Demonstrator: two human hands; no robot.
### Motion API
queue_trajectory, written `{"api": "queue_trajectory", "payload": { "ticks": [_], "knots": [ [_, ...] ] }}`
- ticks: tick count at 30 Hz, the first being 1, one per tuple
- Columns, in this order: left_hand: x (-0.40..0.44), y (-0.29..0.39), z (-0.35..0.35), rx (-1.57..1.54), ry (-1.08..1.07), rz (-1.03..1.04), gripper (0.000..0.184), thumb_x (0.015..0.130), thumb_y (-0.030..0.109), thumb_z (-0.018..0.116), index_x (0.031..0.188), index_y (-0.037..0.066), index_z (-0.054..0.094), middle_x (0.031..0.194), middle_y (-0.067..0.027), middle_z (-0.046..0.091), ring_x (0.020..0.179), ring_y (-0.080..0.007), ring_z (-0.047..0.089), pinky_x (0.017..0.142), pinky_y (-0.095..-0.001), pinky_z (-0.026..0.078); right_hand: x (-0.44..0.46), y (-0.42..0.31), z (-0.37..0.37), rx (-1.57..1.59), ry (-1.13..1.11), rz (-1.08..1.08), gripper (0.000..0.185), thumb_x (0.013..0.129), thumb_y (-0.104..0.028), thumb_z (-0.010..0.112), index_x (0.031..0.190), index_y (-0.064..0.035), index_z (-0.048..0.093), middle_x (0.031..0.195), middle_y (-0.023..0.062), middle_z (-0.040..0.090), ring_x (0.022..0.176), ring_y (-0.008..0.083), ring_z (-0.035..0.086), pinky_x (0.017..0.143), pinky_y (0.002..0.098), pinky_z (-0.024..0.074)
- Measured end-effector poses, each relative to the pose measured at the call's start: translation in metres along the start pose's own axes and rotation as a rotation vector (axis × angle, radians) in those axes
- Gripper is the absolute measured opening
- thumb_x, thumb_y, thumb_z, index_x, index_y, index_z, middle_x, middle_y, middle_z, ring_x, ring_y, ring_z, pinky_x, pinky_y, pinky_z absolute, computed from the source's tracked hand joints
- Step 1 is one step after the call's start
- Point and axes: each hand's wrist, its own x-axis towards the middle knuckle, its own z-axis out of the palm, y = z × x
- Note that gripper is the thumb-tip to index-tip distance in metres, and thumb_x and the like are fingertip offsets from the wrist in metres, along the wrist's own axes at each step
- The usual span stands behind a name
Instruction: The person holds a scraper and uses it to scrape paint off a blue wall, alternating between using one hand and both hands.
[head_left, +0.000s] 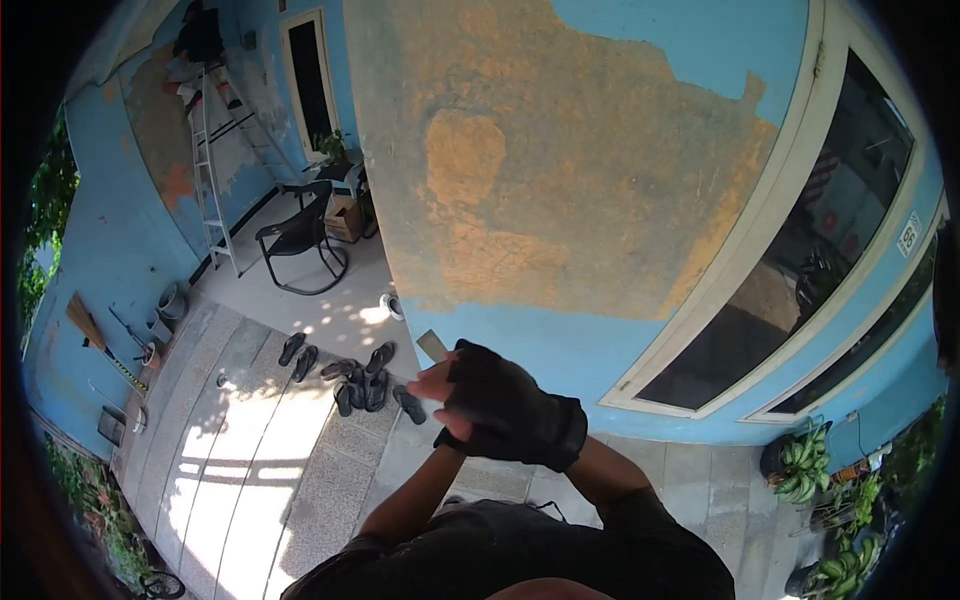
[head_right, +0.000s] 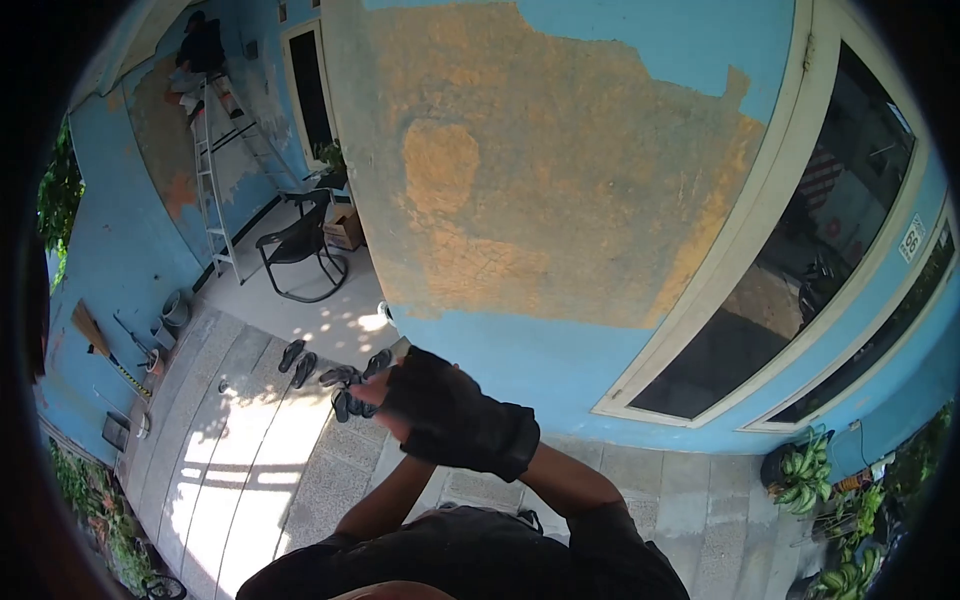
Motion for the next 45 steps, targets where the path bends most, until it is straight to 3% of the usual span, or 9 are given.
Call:
{"api": "queue_trajectory", "payload": {
  "ticks": [4, 6, 10, 23, 31, 34, 38, 41, 45],
  "knots": [
    [0.016, -0.013, -0.036, 0.169, -0.061, -0.103, 0.058, 0.096, 0.045, 0.053, 0.133, 0.001, 0.05, 0.127, -0.0106, 0.056, 0.124, -0.0323, 0.049, 0.083, -0.0393, 0.051, 0.01, -0.05, 0.031, -0.069, -0.019, -0.328, 0.046, 0.083, -0.013, 0.064, 0.127, -0.0043, 0.053, 0.125, 0.0172, 0.058, 0.109, 0.0238, 0.06, 0.095, 0.0411, 0.0452],
    [-0.003, 0.014, -0.007, 0.023, 0.107, -0.146, 0.028, 0.081, 0.034, 0.076, 0.084, 0.008, 0.064, 0.078, -0.0028, 0.056, 0.114, -0.0284, 0.057, 0.069, -0.0337, 0.049, -0.009, -0.052, 0.069, -0.149, 0.033, -0.233, 0.045, 0.083, -0.012, 0.063, 0.126, -0.0037, 0.053, 0.125, 0.017, 0.058, 0.111, 0.0235, 0.059, 0.096, 0.0412, 0.0443],
    [0.007, 0.004, -0.026, 0.062, 0.062, -0.207, 0.03, 0.082, 0.033, 0.074, 0.092, 0.007, 0.064, 0.099, -0.0069, 0.061, 0.115, -0.026, 0.057, 0.071, -0.0344, 0.05, -0.027, -0.036, 0.132, -0.325, 0.092, -0.094, 0.043, 0.083, -0.011, 0.061, 0.125, -0.0026, 0.052, 0.125, 0.0167, 0.057, 0.113, 0.0229, 0.057, 0.098, 0.0415, 0.0425],
    [-0.01, -0.025, -0.008, 0.153, -0.06, -0.222, 0.026, 0.089, 0.031, 0.065, 0.084, 0.006, 0.064, 0.062, 0.0014, 0.044, 0.087, -0.0203, 0.065, 0.079, -0.0283, 0.049, -0.209, -0.008, 0.138, -0.503, 0.084, 0.064, 0.036, 0.084, -0.006, 0.055, 0.119, 0.0011, 0.05, 0.123, 0.0157, 0.056, 0.121, 0.0211, 0.049, 0.106, 0.0424, 0.0367],
    [-0.007, -0.03, 0.064, 0.023, -0.121, -0.211, 0.036, 0.094, 0.034, 0.059, 0.113, 0.004, 0.063, 0.08, -0.0025, 0.056, 0.074, -0.0135, 0.058, 0.081, -0.0287, 0.048, -0.13, 0.04, -0.02, -0.476, 0.255, 0.419, 0.058, 0.071, 0.0, 0.063, 0.128, -0.0053, 0.049, 0.124, 0.0133, 0.058, 0.113, 0.0323, 0.057, 0.095, 0.0425, 0.0464],
    [-0.008, -0.049, 0.088, 0.115, -0.308, -0.133, 0.053, 0.097, 0.045, 0.05, 0.127, 0.002, 0.054, 0.137, -0.0073, 0.052, 0.125, -0.0226, 0.047, 0.099, -0.0354, 0.042, -0.216, 0.079, -0.025, -0.357, 0.414, 0.754, 0.054, 0.083, -0.005, 0.064, 0.134, -0.0058, 0.047, 0.116, 0.0129, 0.063, 0.109, 0.0263, 0.062, 0.085, 0.0308, 0.0504],
    [-0.014, -0.074, 0.134, 0.083, -0.636, -0.142, 0.064, 0.097, 0.05, 0.046, 0.138, 0.002, 0.045, 0.149, -0.0066, 0.04, 0.137, -0.0229, 0.033, 0.102, -0.0362, 0.039, -0.246, 0.072, -0.047, -0.031, 0.426, 1.042, 0.044, 0.086, -0.006, 0.064, 0.129, -0.0041, 0.053, 0.115, 0.0124, 0.065, 0.107, 0.0237, 0.063, 0.086, 0.0302, 0.0506],
    [-0.033, -0.07, 0.173, 0.149, -0.683, -0.172, 0.066, 0.098, 0.05, 0.045, 0.141, 0.0, 0.041, 0.116, -0.0055, 0.062, 0.097, -0.0104, 0.057, 0.087, -0.0266, 0.046, -0.249, 0.079, -0.066, -0.15, 0.27, 0.828, 0.046, 0.085, -0.01, 0.068, 0.128, -0.0047, 0.054, 0.102, 0.0101, 0.065, 0.089, 0.0198, 0.065, 0.077, 0.0305, 0.0525],
    [-0.035, -0.076, 0.198, 0.101, -0.674, -0.173, 0.056, 0.1, 0.044, 0.046, 0.138, 0.003, 0.047, 0.131, -0.0077, 0.056, 0.079, -0.0055, 0.058, 0.079, -0.0227, 0.046, -0.239, 0.079, -0.095, 0.009, 0.28, 0.921, 0.043, 0.085, -0.008, 0.067, 0.126, -0.007, 0.056, 0.096, 0.0103, 0.065, 0.085, 0.022, 0.065, 0.072, 0.0322, 0.0516]
  ]
}}
